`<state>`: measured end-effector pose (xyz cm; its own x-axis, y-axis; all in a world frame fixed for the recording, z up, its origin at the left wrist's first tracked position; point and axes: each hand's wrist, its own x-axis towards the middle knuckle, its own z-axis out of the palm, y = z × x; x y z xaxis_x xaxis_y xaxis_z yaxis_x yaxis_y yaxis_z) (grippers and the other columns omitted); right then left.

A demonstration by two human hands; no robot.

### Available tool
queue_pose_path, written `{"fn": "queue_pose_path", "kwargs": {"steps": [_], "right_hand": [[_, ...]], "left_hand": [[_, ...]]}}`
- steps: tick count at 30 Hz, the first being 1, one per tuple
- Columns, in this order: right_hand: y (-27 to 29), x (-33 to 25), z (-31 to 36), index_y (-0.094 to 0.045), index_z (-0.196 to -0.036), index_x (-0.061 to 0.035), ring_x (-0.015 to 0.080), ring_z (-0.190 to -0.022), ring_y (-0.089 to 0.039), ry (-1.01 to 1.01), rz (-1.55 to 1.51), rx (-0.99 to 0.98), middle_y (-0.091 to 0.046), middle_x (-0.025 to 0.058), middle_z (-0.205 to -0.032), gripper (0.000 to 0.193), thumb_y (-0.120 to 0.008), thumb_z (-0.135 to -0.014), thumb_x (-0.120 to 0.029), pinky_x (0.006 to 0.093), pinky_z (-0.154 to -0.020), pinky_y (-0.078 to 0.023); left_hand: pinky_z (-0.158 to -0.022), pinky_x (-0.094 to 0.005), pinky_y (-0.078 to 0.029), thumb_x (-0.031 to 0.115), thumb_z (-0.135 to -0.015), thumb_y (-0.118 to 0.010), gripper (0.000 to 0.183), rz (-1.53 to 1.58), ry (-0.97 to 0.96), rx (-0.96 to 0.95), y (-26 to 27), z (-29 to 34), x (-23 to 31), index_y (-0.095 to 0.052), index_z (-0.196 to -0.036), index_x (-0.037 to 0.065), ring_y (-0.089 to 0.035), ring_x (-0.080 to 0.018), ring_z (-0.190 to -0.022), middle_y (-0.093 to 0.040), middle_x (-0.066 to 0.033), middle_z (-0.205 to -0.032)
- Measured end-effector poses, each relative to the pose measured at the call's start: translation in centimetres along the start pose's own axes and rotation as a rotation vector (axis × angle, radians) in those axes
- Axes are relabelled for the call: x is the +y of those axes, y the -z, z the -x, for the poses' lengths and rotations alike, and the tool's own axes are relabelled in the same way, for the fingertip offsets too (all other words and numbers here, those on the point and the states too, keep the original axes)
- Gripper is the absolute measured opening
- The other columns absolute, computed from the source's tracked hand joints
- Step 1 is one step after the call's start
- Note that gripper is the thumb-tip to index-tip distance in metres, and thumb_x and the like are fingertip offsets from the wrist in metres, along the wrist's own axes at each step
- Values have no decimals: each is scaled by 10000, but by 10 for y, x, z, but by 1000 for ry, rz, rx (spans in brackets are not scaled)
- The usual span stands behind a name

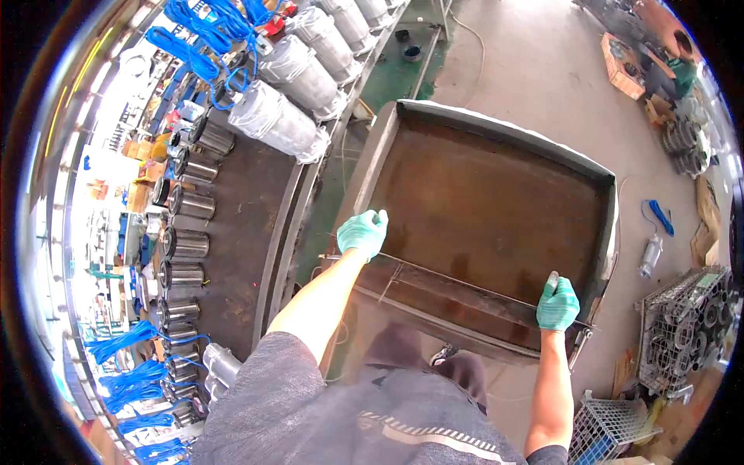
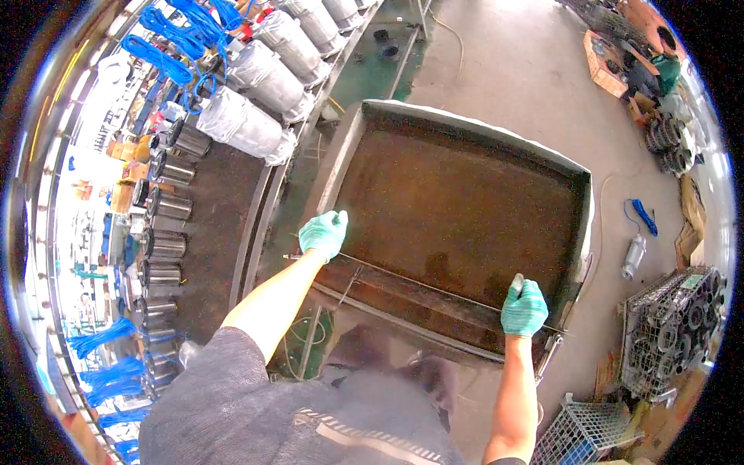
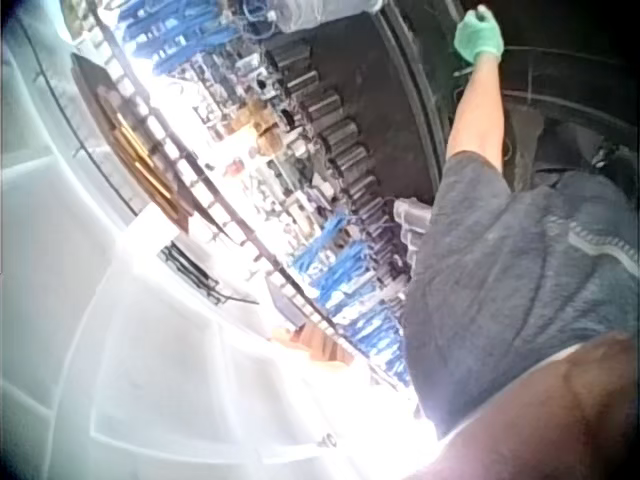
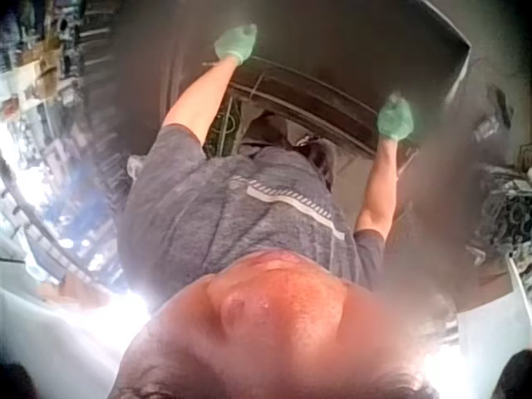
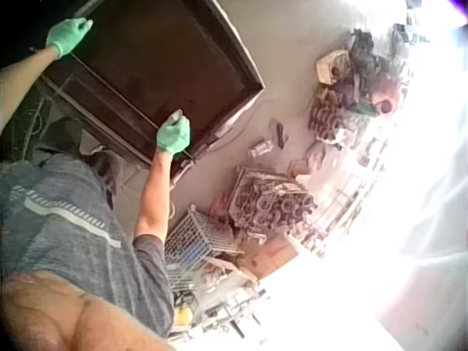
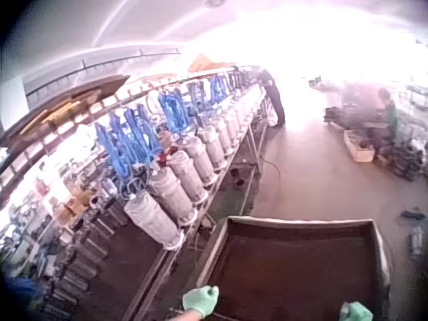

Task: The person picks up a pump assembly from a line, places it into a water tank, and rotates it while observing for bubbles. They then lift the pump out of the tank and place it back onto the assembly line.

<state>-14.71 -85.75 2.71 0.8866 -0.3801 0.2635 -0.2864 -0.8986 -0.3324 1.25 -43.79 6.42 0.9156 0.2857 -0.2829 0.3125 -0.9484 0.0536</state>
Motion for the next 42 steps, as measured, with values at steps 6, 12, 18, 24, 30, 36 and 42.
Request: {"fn": "queue_pose_path", "kwargs": {"steps": [6, 12, 18, 24, 30, 36, 42], "right_hand": [[-10, -3, -29, -585, -710, -89, 350, -607, -614, -29, 46, 10, -608, 141, -720, 424, -547, -1046, -345, 445, -562, -483], [-27, -6, -77, -573, -688, -97, 363, -584, -612, -15, 56, 89, -610, 141, -691, 456, -554, -1045, -381, 454, -556, -489], [-48, -7, -123, -580, -695, -107, 382, -595, -628, -43, 113, 66, -633, 157, -696, 484, -522, -1052, -428, 468, -560, -497], [-68, -4, -193, -584, -676, -95, 399, -631, -650, -87, 160, 48, -658, 175, -703, 541, -484, -1051, -472, 494, -590, -516], [-89, -8, -267, -661, -758, -88, 426, -741, -681, -144, 147, 29, -702, 199, -803, 567, -440, -1045, -525, 525, -679, -540], [-111, -8, -326, -690, -801, -89, 445, -807, -684, -159, 162, 5, -706, 219, -833, 589, -411, -1047, -546, 551, -744, -540], [-125, -17, -376, -738, -897, -118, 457, -883, -686, -207, 147, -38, -722, 222, -899, 615, -370, -1047, -588, 553, -796, -545]], "left_hand": [[-874, -507, -537, 558, -996, -437, 512, 7, 0, 10, 4, -29, 16, -754, -1001, 157, -699, -394, -993, -741, -181, -1021], [-880, -495, -534, 553, -1001, -425, 523, -9, -27, -3, 17, -62, 45, -757, -1012, 149, -701, -376, -1007, -746, -161, -1048], [-933, -478, -532, 554, -1003, -404, 550, -49, -43, -40, 24, -109, 70, -756, -1107, 145, -690, -365, -1083, -740, -155, -1133], [-986, -483, -517, 536, -994, -399, 556, -51, -74, -95, 37, -164, 107, -730, -1192, 134, -674, -357, -1150, -714, -155, -1235], [-1009, -469, -512, 517, -990, -418, 539, -55, -79, -92, 52, -222, 148, -719, -1217, 132, -661, -342, -1190, -695, -149, -1287], [-1020, -460, -510, 545, -953, -525, 496, -71, -60, -53, 51, -270, 173, -737, -1208, 176, -667, -324, -1182, -704, -116, -1286], [-1039, -466, -500, 552, -962, -515, 530, -92, -61, -73, 63, -309, 198, -713, -1267, 167, -655, -331, -1207, -684, -120, -1330]]}}
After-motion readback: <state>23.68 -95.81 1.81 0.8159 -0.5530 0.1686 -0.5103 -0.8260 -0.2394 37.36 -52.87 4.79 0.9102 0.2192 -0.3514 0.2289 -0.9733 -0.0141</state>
